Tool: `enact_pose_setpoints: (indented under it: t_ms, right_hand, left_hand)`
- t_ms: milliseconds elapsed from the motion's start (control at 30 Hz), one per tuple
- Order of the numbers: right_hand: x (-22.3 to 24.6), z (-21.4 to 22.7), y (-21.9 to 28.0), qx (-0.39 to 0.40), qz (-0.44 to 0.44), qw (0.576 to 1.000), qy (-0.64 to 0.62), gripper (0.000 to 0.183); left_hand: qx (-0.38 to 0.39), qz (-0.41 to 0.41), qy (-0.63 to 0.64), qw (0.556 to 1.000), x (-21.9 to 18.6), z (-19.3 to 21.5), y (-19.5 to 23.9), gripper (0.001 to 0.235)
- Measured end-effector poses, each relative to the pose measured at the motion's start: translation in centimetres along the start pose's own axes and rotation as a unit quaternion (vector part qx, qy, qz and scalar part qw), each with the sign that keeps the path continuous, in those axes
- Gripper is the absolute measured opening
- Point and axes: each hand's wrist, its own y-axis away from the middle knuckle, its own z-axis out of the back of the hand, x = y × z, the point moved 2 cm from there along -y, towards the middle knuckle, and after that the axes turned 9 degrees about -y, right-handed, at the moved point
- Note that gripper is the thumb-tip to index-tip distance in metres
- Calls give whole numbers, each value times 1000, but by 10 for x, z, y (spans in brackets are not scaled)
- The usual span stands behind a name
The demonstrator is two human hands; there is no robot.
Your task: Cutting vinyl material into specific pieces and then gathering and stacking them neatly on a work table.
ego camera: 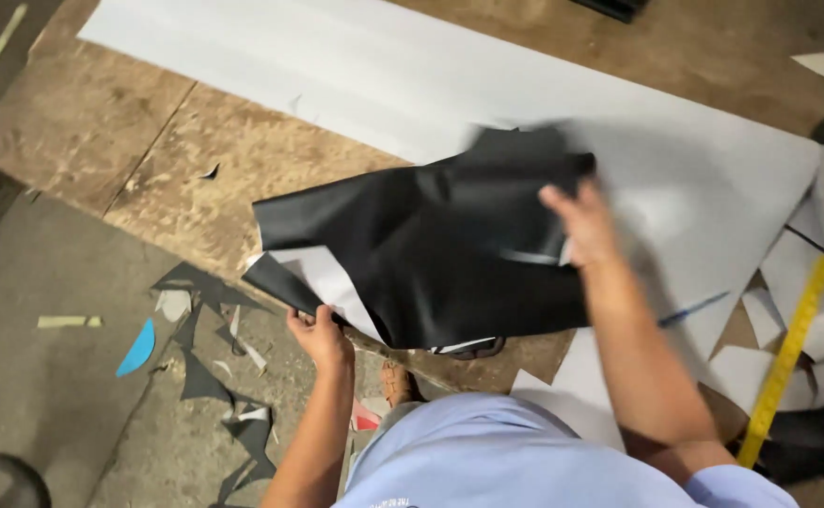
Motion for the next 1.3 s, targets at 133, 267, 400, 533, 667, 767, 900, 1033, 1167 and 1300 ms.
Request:
enact_pose_setpoints:
  t_ms: [133, 267, 400, 533, 667, 767, 900, 1033, 1167, 1300]
  right_hand:
    - [-115, -38, 53, 59, -170, 984, -4, 55]
    - [-113, -64, 129, 50, -280, 958, 39, 53]
    - [-145, -34, 137, 14, -239, 969, 59, 50]
    - [-148, -36, 139, 13, -166, 975, 148, 56]
    - [-132, -59, 136, 86, -3, 988, 126, 66]
    - [-144, -13, 152, 63, -40, 976, 203, 57]
    - [-133, 52, 171, 68, -104, 942, 311, 46]
    - [-86, 178, 199, -42, -105, 970, 213, 29]
    - [-62, 327, 179, -232, -42, 931, 280, 23]
    - [-11, 415, 114, -287, 72, 872, 390, 20]
  left_hand:
    - [7, -12, 49, 999, 2, -1, -6, 76]
    - [56, -52, 45, 996, -16, -13, -1, 75]
    - [129, -120, -1, 984, -62, -50, 32, 77]
    - [339, -264, -63, 901, -80, -111, 83, 70]
    - [618, -294, -168, 710, -103, -180, 175, 67]
    - [682, -346, -414, 493, -32, -213, 163, 55]
    - [560, -429, -547, 450, -8, -206, 136, 54]
    - [268, -529, -531, 605, 29, -176, 66, 53]
    - [292, -229, -538, 757, 35, -167, 45, 86]
    - [266, -168, -636, 705, 28, -180, 45, 74]
